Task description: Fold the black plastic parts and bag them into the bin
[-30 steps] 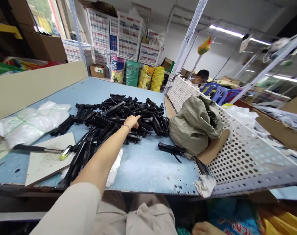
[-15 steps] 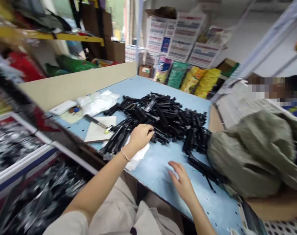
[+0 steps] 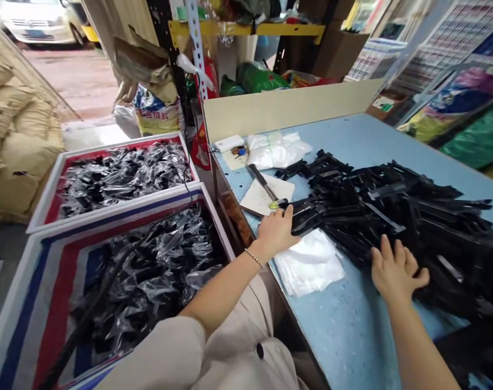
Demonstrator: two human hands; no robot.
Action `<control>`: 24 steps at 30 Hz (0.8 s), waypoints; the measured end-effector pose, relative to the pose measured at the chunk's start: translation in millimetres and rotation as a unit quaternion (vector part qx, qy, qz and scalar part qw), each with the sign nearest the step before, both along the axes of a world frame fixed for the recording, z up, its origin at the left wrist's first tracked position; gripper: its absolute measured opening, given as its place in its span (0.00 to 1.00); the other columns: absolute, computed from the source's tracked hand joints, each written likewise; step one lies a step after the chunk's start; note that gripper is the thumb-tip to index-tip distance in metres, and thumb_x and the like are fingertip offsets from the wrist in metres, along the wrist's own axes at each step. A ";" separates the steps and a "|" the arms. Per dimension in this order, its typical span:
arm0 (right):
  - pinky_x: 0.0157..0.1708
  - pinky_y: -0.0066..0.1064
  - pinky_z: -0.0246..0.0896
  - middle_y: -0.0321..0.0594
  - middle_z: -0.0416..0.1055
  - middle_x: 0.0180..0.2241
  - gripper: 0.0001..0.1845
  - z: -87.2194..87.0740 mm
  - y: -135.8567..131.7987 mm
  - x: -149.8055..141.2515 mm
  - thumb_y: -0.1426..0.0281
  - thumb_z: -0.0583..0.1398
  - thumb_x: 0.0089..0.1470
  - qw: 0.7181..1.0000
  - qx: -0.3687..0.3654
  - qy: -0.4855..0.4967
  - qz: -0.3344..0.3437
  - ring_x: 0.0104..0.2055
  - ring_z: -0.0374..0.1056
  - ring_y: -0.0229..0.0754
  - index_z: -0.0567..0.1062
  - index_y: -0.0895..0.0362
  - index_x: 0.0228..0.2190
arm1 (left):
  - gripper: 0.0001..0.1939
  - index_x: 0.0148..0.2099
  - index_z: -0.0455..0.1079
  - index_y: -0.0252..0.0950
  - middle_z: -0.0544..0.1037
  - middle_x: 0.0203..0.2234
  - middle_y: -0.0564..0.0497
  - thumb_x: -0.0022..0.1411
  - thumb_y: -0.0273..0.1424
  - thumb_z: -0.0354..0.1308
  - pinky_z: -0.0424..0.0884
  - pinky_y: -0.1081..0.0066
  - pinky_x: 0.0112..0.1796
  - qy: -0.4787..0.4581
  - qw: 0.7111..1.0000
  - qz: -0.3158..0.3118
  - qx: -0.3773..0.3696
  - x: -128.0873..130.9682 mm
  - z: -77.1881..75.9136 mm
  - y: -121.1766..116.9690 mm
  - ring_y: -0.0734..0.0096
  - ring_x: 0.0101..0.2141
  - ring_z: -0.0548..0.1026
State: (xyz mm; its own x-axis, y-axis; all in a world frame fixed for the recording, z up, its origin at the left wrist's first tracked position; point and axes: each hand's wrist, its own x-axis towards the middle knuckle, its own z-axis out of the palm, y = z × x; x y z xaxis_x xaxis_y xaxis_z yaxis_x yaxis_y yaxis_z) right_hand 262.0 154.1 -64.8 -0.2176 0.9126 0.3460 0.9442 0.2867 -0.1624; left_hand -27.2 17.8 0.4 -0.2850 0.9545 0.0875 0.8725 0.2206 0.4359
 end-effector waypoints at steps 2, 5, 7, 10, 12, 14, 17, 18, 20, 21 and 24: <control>0.57 0.66 0.39 0.53 0.59 0.62 0.32 7.5 5.4 1.5 0.51 0.40 0.63 1.000 0.003 0.014 0.006 0.64 0.51 0.59 0.62 0.51 0.60 | 0.44 0.66 0.51 0.33 0.71 0.50 0.38 0.52 0.44 0.62 0.68 0.59 0.47 -0.013 1.000 0.000 0.010 -5.4 6.7 -1.7 0.50 0.49 0.71; 0.57 0.61 0.47 0.54 0.67 0.55 0.32 28.1 -5.2 9.3 0.52 0.43 0.61 0.995 -0.006 0.091 0.040 0.62 0.55 0.58 0.70 0.57 0.54 | 0.43 0.65 0.54 0.37 0.71 0.52 0.39 0.50 0.42 0.65 0.68 0.56 0.49 -0.055 0.998 0.007 0.035 -14.4 21.4 -5.9 0.49 0.51 0.71; 0.56 0.55 0.53 0.52 0.71 0.50 0.29 45.9 -27.9 14.4 0.51 0.47 0.60 0.982 -0.007 0.185 0.044 0.58 0.61 0.56 0.73 0.57 0.50 | 0.43 0.64 0.56 0.39 0.70 0.54 0.40 0.49 0.41 0.66 0.67 0.56 0.51 -0.112 0.992 0.001 0.066 -17.2 32.4 -4.3 0.49 0.53 0.70; 0.50 0.46 0.63 0.47 0.74 0.45 0.24 70.2 -75.9 10.8 0.53 0.52 0.59 0.929 -0.087 0.358 0.041 0.48 0.70 0.50 0.72 0.54 0.48 | 0.41 0.64 0.57 0.40 0.71 0.55 0.43 0.51 0.43 0.66 0.67 0.59 0.52 -0.243 0.961 -0.057 0.121 -9.9 45.0 14.4 0.54 0.53 0.71; 0.48 0.42 0.65 0.45 0.75 0.43 0.22 79.4 -105.0 2.1 0.53 0.55 0.58 0.888 -0.154 0.430 0.056 0.46 0.71 0.48 0.73 0.53 0.47 | 0.39 0.63 0.56 0.40 0.72 0.54 0.44 0.52 0.44 0.65 0.68 0.62 0.51 -0.315 0.932 -0.113 0.143 2.6 48.7 40.6 0.57 0.52 0.72; 0.48 0.41 0.64 0.44 0.76 0.42 0.21 81.3 -126.4 -5.4 0.54 0.56 0.57 0.858 -0.189 0.475 0.046 0.44 0.72 0.46 0.74 0.54 0.45 | 0.40 0.63 0.56 0.38 0.71 0.55 0.44 0.51 0.43 0.66 0.67 0.62 0.52 -0.318 0.927 -0.132 0.151 17.8 48.7 75.3 0.57 0.52 0.71; 0.46 0.40 0.65 0.44 0.76 0.41 0.21 73.0 -148.8 -6.6 0.53 0.58 0.56 0.826 -0.215 0.521 0.007 0.41 0.73 0.45 0.74 0.55 0.43 | 0.36 0.58 0.59 0.34 0.71 0.54 0.39 0.51 0.41 0.67 0.65 0.61 0.53 -0.247 0.960 -0.082 0.102 36.0 45.2 130.0 0.54 0.53 0.70; 0.45 0.40 0.66 0.44 0.76 0.41 0.21 68.8 -155.4 -4.4 0.53 0.58 0.55 0.816 -0.224 0.533 -0.005 0.40 0.74 0.45 0.74 0.55 0.43 | 0.33 0.56 0.61 0.33 0.72 0.52 0.38 0.51 0.40 0.66 0.66 0.61 0.52 -0.230 0.968 -0.067 0.078 39.3 44.1 145.5 0.54 0.52 0.71; 0.43 0.39 0.67 0.45 0.77 0.41 0.22 60.4 -167.9 1.7 0.51 0.59 0.54 0.798 -0.239 0.553 -0.031 0.39 0.74 0.45 0.75 0.55 0.42 | 0.28 0.52 0.63 0.32 0.74 0.49 0.37 0.53 0.39 0.65 0.67 0.61 0.50 -0.218 0.973 -0.055 0.049 41.1 43.1 169.6 0.53 0.50 0.73; 0.43 0.39 0.67 0.45 0.77 0.41 0.23 56.7 -173.6 5.1 0.51 0.59 0.53 0.789 -0.245 0.561 -0.043 0.38 0.74 0.45 0.75 0.55 0.42 | 0.27 0.50 0.63 0.33 0.75 0.48 0.37 0.52 0.39 0.66 0.67 0.60 0.49 -0.215 0.974 -0.053 0.049 40.2 43.2 178.3 0.52 0.50 0.73; 0.43 0.41 0.68 0.47 0.77 0.41 0.25 49.9 -186.9 13.6 0.49 0.60 0.52 0.771 -0.255 0.579 -0.072 0.38 0.74 0.47 0.75 0.56 0.41 | 0.32 0.51 0.60 0.33 0.73 0.48 0.35 0.48 0.41 0.68 0.66 0.58 0.49 -0.207 0.975 -0.023 0.076 33.6 44.7 195.5 0.49 0.50 0.72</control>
